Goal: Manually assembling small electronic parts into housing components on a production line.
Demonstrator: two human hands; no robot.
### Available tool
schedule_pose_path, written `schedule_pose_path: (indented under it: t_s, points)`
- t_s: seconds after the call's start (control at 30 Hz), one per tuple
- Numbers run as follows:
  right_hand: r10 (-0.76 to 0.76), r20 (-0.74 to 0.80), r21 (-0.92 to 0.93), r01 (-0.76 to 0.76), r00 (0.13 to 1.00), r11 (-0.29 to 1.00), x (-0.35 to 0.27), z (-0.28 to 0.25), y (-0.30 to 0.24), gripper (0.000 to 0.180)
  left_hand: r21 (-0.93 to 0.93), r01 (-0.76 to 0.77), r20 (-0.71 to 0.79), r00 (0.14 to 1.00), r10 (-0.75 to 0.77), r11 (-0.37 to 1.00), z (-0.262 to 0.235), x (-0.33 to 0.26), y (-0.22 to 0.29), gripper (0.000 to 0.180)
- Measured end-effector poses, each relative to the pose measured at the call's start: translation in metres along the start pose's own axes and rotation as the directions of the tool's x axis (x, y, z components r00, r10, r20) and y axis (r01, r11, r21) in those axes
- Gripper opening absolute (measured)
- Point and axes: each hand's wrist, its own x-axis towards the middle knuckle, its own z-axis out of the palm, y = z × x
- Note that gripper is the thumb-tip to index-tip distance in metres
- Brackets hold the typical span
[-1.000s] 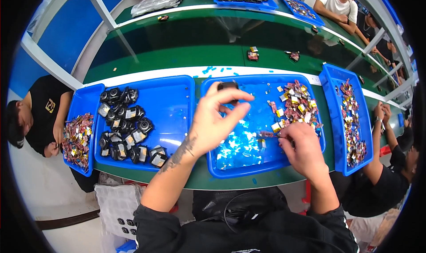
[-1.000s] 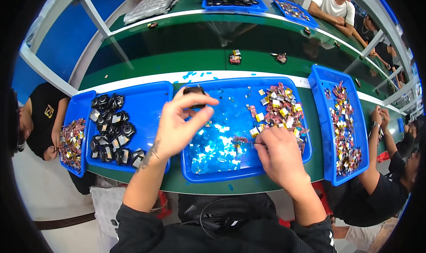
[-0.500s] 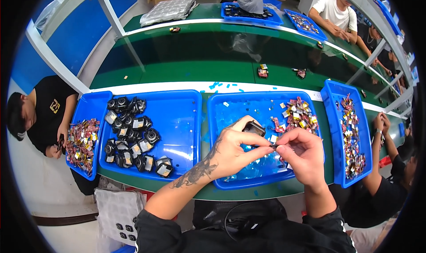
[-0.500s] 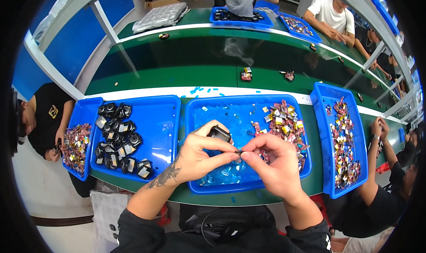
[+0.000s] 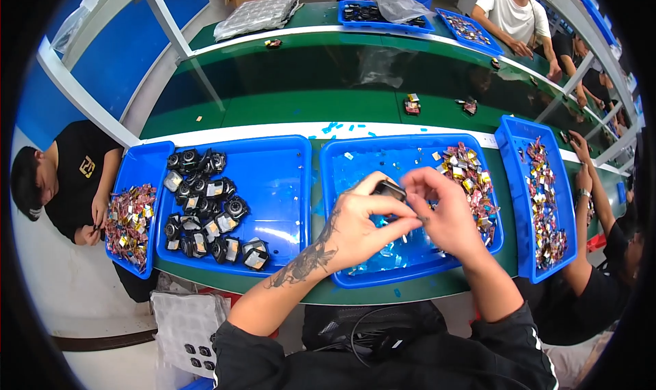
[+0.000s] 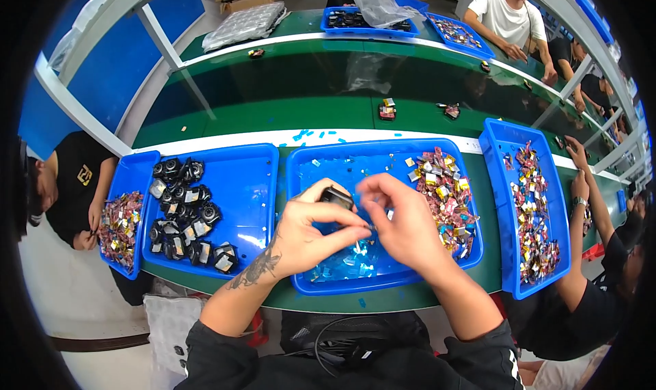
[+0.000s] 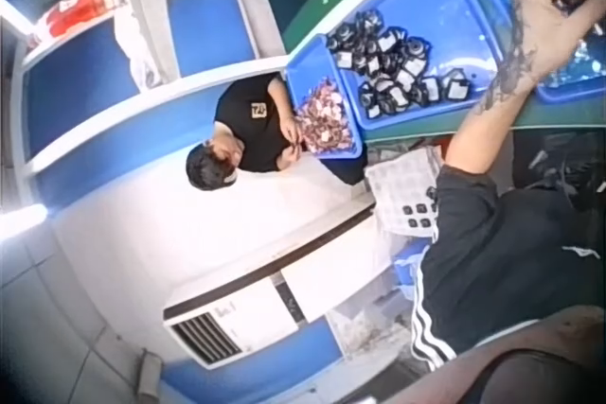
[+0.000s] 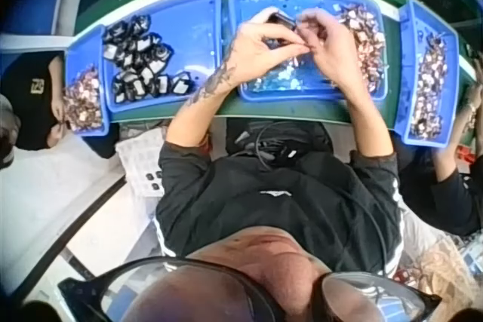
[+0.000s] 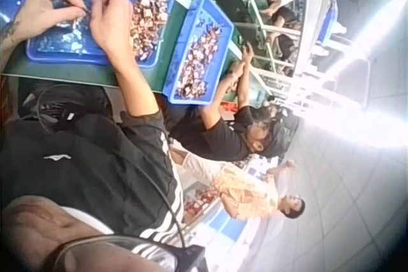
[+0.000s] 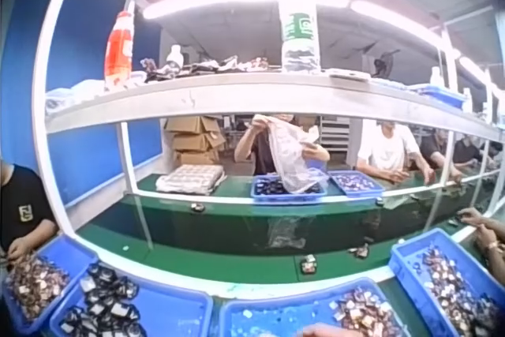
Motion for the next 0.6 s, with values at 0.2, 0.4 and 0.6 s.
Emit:
schedule_pose_path:
  t_s: [0.2, 0.4, 0.6]
  points:
    - [0.121, -0.088, 0.378, -0.079, 0.989, 0.922, -0.012, 0.004, -0.006, 0.014, -0.168, 0.187, -0.163, 0.963, -0.214, 0.968, 0.004, 0.002, -0.010, 0.015]
    - [-0.004, -0.349, 0.449, 0.171, 0.937, 0.877, -0.011, 0.008, -0.010, 0.007, -0.305, 0.143, -0.081, 0.981, -0.175, 0.942, 0.005, 0.002, -0.005, 0.033]
    - [-0.003, -0.159, 0.266, 0.046, 0.987, 0.963, -0.018, 0.003, -0.021, 0.016, -0.602, 0.125, -0.069, 0.976, -0.207, 0.789, 0.009, 0.001, -0.009, 0.056]
